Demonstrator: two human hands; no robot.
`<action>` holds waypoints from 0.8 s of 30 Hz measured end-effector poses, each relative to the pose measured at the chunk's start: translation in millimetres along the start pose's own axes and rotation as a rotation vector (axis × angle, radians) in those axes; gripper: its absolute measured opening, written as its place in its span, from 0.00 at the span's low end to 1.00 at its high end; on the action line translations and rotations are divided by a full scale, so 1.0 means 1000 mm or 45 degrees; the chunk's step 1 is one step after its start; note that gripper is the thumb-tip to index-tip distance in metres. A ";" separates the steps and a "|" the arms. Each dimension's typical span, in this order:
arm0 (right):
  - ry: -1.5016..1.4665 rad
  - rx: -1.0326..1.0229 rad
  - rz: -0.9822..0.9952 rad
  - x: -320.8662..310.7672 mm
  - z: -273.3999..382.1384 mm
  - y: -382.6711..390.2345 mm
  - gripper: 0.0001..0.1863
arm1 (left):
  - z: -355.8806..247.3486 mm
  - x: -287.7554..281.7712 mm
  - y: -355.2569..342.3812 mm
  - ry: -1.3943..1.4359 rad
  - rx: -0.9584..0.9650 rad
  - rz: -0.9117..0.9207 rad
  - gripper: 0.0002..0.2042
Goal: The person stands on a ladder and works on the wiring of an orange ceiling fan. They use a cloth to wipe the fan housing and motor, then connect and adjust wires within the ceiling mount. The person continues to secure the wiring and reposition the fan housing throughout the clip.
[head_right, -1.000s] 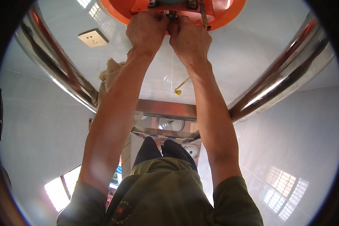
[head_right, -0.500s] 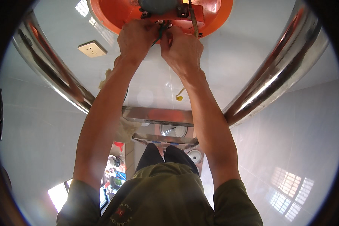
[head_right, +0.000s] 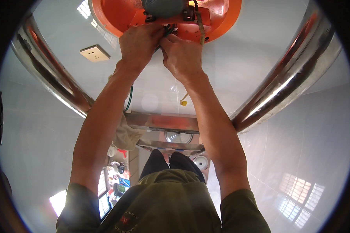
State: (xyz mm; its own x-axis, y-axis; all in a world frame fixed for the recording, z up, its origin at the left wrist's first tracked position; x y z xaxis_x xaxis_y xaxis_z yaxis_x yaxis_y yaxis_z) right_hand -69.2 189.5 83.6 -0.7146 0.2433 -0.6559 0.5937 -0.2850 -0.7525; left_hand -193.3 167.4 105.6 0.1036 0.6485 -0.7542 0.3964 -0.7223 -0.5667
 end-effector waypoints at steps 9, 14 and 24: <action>-0.017 -0.059 -0.149 -0.009 0.003 0.002 0.07 | -0.002 0.004 -0.002 -0.127 0.092 0.015 0.10; -0.003 -0.061 -0.144 -0.009 0.002 0.005 0.06 | -0.002 0.009 -0.002 -0.227 0.076 0.037 0.11; -0.075 0.002 -0.186 -0.006 -0.002 0.006 0.04 | 0.000 0.009 0.004 -0.082 -0.015 -0.069 0.09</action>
State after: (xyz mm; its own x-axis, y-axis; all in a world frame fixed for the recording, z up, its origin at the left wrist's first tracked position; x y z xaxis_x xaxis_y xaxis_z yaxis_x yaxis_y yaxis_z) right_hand -61.0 188.1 83.2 -0.8139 0.2274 -0.5347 0.4810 -0.2523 -0.8396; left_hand -190.5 170.0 96.5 0.0227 0.6697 -0.7423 0.4106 -0.6832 -0.6038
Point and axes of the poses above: each hand's wrist, its own y-axis away from the middle knuckle, its own x-axis out of the palm, z = x × y, the point moved 8 cm from there along -y, towards the middle knuckle, and after that the axes turned 9 degrees about -x, right-handed, at the moved point
